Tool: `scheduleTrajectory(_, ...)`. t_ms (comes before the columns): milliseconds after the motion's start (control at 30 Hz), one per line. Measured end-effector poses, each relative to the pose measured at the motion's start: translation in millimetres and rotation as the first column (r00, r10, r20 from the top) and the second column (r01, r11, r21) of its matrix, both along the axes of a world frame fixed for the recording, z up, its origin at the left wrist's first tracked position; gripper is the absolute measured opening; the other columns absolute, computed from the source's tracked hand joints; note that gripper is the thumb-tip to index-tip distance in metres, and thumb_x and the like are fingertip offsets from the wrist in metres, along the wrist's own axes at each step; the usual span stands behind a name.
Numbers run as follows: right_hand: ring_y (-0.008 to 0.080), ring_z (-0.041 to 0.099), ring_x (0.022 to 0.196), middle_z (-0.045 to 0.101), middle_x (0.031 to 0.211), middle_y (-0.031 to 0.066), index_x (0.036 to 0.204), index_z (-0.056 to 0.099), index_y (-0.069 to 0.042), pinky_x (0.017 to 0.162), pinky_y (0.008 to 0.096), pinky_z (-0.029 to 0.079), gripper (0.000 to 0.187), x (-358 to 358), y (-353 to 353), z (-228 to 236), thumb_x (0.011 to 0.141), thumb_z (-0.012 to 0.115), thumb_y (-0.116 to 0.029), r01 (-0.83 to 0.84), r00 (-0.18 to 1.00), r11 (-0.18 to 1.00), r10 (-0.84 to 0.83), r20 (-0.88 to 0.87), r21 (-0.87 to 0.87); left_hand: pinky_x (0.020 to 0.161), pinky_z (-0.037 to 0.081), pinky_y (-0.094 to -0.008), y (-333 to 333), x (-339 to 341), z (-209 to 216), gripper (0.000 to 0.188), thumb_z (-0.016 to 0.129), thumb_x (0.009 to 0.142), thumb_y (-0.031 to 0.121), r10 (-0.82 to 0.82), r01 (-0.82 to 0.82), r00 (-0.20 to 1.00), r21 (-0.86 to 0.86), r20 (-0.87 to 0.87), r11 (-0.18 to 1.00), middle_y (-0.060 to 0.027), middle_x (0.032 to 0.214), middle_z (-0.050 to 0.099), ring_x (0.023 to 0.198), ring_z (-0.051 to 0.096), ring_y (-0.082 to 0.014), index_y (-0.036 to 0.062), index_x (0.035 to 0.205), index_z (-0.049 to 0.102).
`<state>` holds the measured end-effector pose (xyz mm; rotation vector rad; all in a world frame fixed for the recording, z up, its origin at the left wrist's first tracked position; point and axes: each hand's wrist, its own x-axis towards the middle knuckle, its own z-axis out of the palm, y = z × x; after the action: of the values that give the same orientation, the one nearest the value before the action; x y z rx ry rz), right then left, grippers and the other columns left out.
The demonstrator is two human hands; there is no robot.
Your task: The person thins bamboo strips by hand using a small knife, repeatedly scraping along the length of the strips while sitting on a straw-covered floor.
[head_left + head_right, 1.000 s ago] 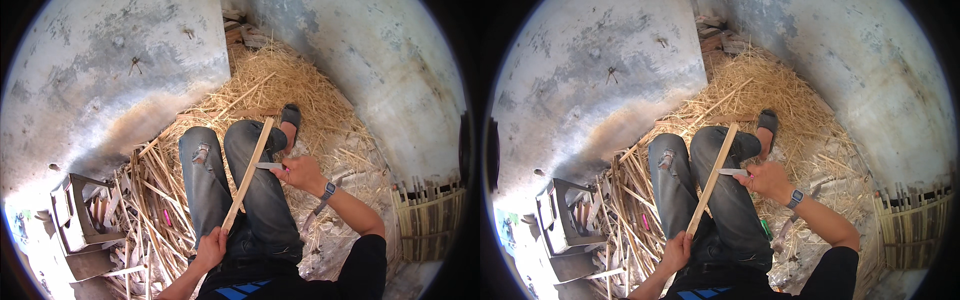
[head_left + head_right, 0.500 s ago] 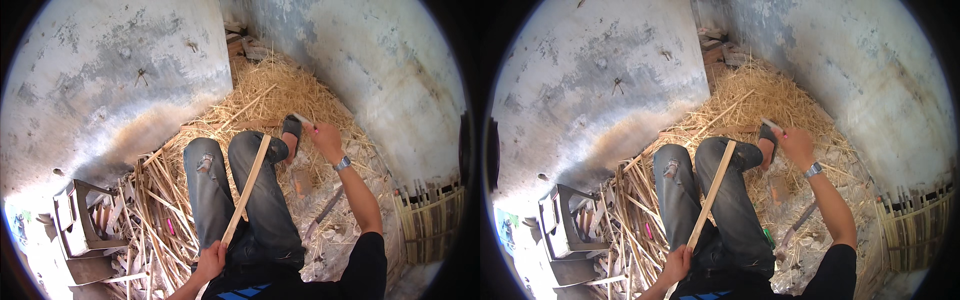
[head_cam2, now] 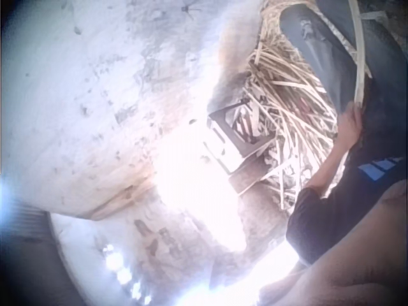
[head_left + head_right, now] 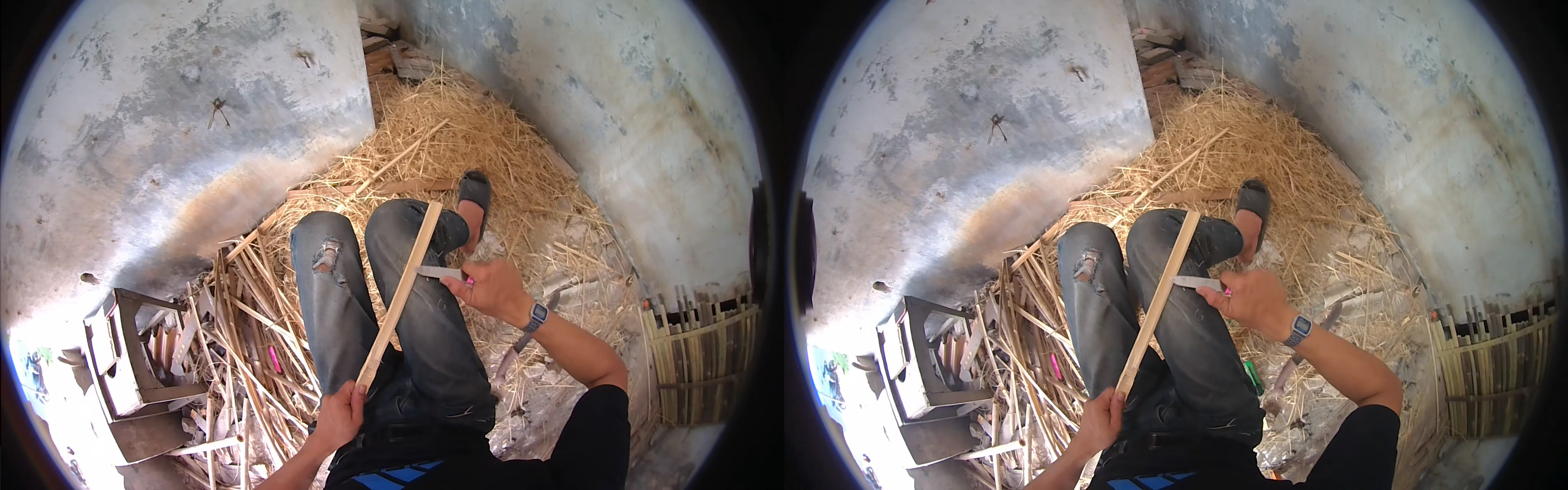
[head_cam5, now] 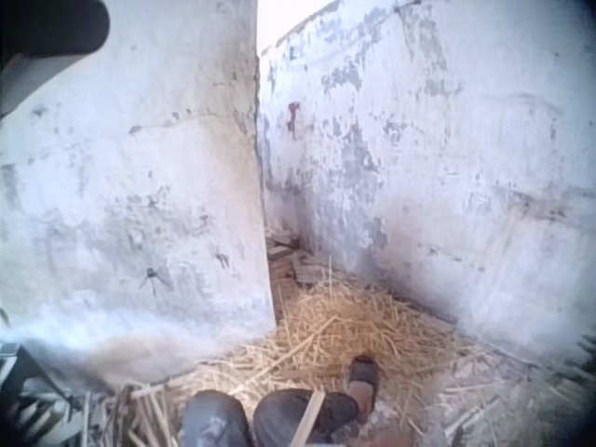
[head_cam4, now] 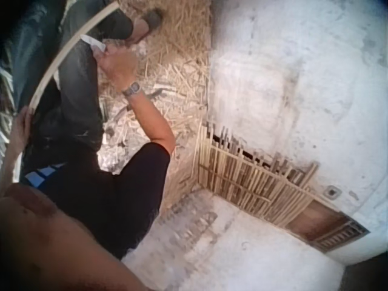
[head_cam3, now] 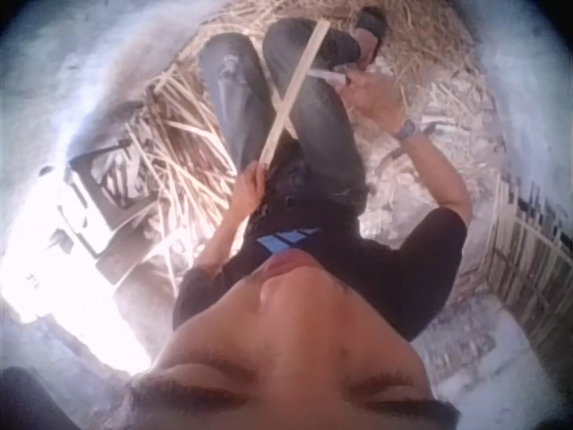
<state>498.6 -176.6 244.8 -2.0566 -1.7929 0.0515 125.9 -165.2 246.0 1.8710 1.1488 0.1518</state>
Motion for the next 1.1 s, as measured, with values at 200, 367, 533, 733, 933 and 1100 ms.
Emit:
scheduleTrajectory(200, 0.0383, 0.064, 0.055, 0.060, 0.055, 0.0152, 0.067, 0.064, -0.009, 0.049, 0.0472, 0.048, 0.062, 20, 13, -1, 0.097, 0.056, -0.063, 0.069, 0.997, 0.998, -0.069, 0.034, 0.016, 0.052, 0.045, -0.0507, -1, 0, 1, 0.031, 0.051, 0.107, 0.023, -0.002, 0.002, 1.000, 0.024, -0.010, 1.000, -0.0235, 0.061, 0.059, 0.059, 0.061, -0.0473, 0.0020, 0.084, 0.056)
scheduleTrajectory(367, 0.0380, 0.064, 0.056, 0.061, 0.058, 0.0184, 0.071, 0.068, -0.006, 0.051, 0.0464, 0.046, 0.058, 55, 29, 0, 0.098, 0.060, -0.056, 0.226, 0.958, 0.972, -0.209, -0.198, 0.064, 0.052, 0.043, -0.0569, -4, 0, 5, 0.028, 0.052, 0.106, 0.022, -0.001, 0.003, 0.999, 0.056, -0.039, 0.998, -0.0266, 0.060, 0.056, 0.060, 0.058, -0.0520, 0.0036, 0.085, 0.054)
scheduleTrajectory(533, 0.0376, 0.060, 0.053, 0.059, 0.057, 0.0187, 0.074, 0.070, -0.002, 0.051, 0.0435, 0.046, 0.059, 99, 36, 25, 0.099, 0.059, -0.055, 0.398, 0.911, 0.915, -0.385, -0.150, 0.066, 0.053, 0.043, -0.0587, -8, -12, 0, 0.025, 0.053, 0.105, 0.020, -0.013, 0.014, 1.000, 0.061, -0.008, 0.998, -0.0268, 0.059, 0.055, 0.061, 0.058, -0.0526, 0.0039, 0.085, 0.054)
scheduleTrajectory(733, 0.0307, 0.053, 0.050, 0.051, 0.053, 0.0126, 0.065, 0.059, -0.002, 0.051, 0.0418, 0.042, 0.062, 39, 37, 29, 0.088, 0.074, -0.057, 0.252, 0.857, 0.965, -0.184, -0.481, 0.079, 0.051, 0.044, -0.0504, -9, -8, -11, 0.029, 0.049, 0.106, 0.017, -0.039, 0.038, 0.999, 0.076, 0.007, 0.996, -0.0225, 0.060, 0.058, 0.057, 0.060, -0.0461, 0.0017, 0.082, 0.054)
scheduleTrajectory(933, 0.0141, 0.039, 0.050, 0.043, 0.051, 0.0046, 0.062, 0.052, 0.000, 0.048, 0.0354, 0.036, 0.064, 14, 51, 11, 0.083, 0.083, -0.052, 0.174, 0.898, 0.983, -0.131, -0.419, 0.065, 0.050, 0.042, -0.0538, -3, -8, -5, 0.026, 0.052, 0.106, 0.019, -0.033, 0.033, 0.999, 0.065, -0.013, 0.997, -0.0248, 0.059, 0.055, 0.058, 0.058, -0.0499, 0.0032, 0.084, 0.053)
scheduleTrajectory(1100, 0.0164, 0.040, 0.050, 0.045, 0.052, 0.0050, 0.066, 0.054, 0.000, 0.048, 0.0365, 0.035, 0.060, 43, 77, -2, 0.091, 0.075, -0.050, 0.317, 0.782, 0.944, -0.207, -0.588, 0.090, 0.051, 0.044, -0.0514, -1, -9, -1, 0.026, 0.053, 0.106, 0.022, -0.007, 0.007, 1.000, -0.017, -0.001, 1.000, -0.0259, 0.061, 0.056, 0.061, 0.059, -0.0497, 0.0033, 0.087, 0.054)
